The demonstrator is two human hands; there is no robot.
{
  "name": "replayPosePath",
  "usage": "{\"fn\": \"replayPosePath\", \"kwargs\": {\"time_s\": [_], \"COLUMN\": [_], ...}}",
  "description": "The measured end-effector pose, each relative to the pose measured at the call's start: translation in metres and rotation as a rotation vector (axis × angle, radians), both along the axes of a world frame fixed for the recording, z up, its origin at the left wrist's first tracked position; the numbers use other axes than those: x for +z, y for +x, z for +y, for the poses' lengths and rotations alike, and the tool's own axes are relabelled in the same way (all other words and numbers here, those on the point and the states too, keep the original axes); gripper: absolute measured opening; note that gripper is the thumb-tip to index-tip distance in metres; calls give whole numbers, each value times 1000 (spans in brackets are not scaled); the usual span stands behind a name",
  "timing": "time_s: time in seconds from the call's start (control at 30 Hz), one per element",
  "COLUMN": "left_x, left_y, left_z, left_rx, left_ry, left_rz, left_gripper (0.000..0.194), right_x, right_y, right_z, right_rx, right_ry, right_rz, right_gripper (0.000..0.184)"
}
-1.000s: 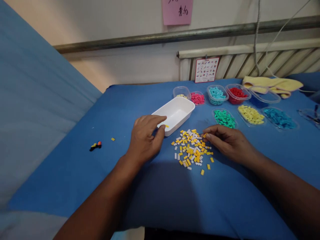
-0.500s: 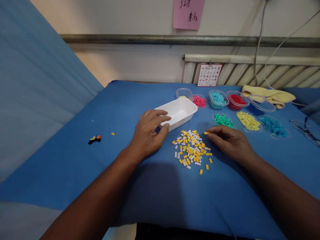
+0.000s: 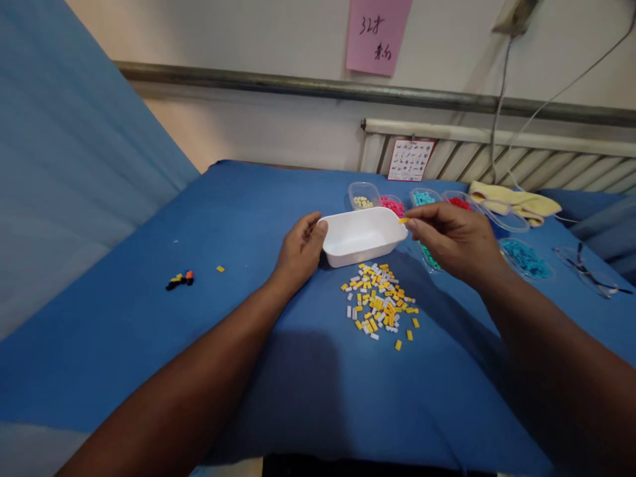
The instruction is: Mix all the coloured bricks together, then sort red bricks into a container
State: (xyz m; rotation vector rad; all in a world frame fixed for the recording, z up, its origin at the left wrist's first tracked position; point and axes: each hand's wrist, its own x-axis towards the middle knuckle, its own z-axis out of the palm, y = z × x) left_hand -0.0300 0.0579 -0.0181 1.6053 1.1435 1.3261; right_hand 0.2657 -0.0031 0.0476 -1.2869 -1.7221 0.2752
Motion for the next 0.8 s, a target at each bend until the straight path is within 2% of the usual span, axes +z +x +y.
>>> {"fn": "replayPosePath", "kwargs": {"time_s": [0.13,0.23,0.33,0.5,0.7,0.8], "left_x": [1,-2,-5,-5,7,9], "left_y": [-2,-1,2,2,-4,-6], "left_z": [-5,-8,-11,-13,-19,-18], "left_rx": [6,-99,-177,-158,-97,-35], "left_ry": [-9,-42,-44,-52,149,127], "left_rz": [-37,-24,-11,11,246,240], "left_gripper": [72,74,79,81,52,53], "right_x": [-12,-23,-24,-17,-20,-22], "right_y": [-5,-5,0,10,5,-2], "right_z": [12,14,14,13,9,5], "right_rx": [13,55,50,5,44,88], "right_ry": [148,186,166,60,-8,-13], "right_rz": [-171,-292,-359,-346,-233,-190], "right_gripper": [16,16,20,26,24,23]}}
